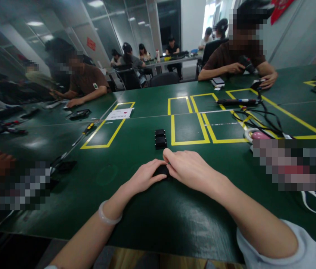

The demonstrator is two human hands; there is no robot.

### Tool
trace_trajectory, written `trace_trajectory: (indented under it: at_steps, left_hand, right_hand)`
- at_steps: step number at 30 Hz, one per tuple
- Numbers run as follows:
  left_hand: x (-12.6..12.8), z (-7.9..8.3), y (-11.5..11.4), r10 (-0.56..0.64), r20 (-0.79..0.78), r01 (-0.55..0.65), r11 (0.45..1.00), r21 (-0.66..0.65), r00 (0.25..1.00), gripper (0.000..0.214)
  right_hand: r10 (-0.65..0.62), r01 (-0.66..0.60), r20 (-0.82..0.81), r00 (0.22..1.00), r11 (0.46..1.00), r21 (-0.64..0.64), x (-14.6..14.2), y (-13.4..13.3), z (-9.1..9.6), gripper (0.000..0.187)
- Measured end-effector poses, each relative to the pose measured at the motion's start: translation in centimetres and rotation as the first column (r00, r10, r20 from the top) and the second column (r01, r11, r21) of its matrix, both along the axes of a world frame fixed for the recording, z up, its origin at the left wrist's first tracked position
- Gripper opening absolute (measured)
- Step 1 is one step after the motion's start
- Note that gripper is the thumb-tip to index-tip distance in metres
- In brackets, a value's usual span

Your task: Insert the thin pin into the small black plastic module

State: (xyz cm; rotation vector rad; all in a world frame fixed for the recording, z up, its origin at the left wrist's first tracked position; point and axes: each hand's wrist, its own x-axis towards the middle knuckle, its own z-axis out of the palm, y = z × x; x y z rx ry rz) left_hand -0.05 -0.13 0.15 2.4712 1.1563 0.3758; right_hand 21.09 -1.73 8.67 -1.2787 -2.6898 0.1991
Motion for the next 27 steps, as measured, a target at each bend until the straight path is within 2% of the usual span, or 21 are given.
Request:
trace_trajectory:
  at_steps: [4, 8, 12, 18, 27]
  left_hand:
    - [0.02, 0.08, 0.01, -0.002, -0.003, 0.002, 1.000, -0.002, 1.000, 0.037]
    - [0.04, 0.02, 0.02, 0.007, -0.008, -0.007, 1.000, 0.000, 1.000, 0.034]
    - [0.02, 0.11, -0.01, -0.003, -0.003, 0.003, 1.000, -0.003, 1.000, 0.035]
    - [0.02, 0.21, -0.04, -0.008, 0.005, 0.008, 1.000, -0.001, 1.000, 0.035]
    - [0.00, -0.11, 0.00, -0.008, 0.010, 0.008, 1.000, 0.010, 1.000, 0.035]
  right_hand:
    - [-0.012, 0.012, -0.018, 1.000, 1.000, 0.002, -0.07, -0.03, 0.01, 0.010]
    - [-0.036, 0.036, 0.032, 0.999, 0.999, 0.004, -0.19, 0.09, -0.04, 0.018]
    - [-0.002, 0.002, -0.017, 1.000, 1.000, -0.017, -0.04, 0.12, -0.08, 0.008]
    - [-0.023, 0.021, -0.045, 0.999, 0.999, -0.041, 0.17, -0.02, 0.14, 0.002]
    - [-0.043, 0.037, -0.076, 0.996, 0.996, -0.078, 0.30, 0.14, 0.56, 0.006]
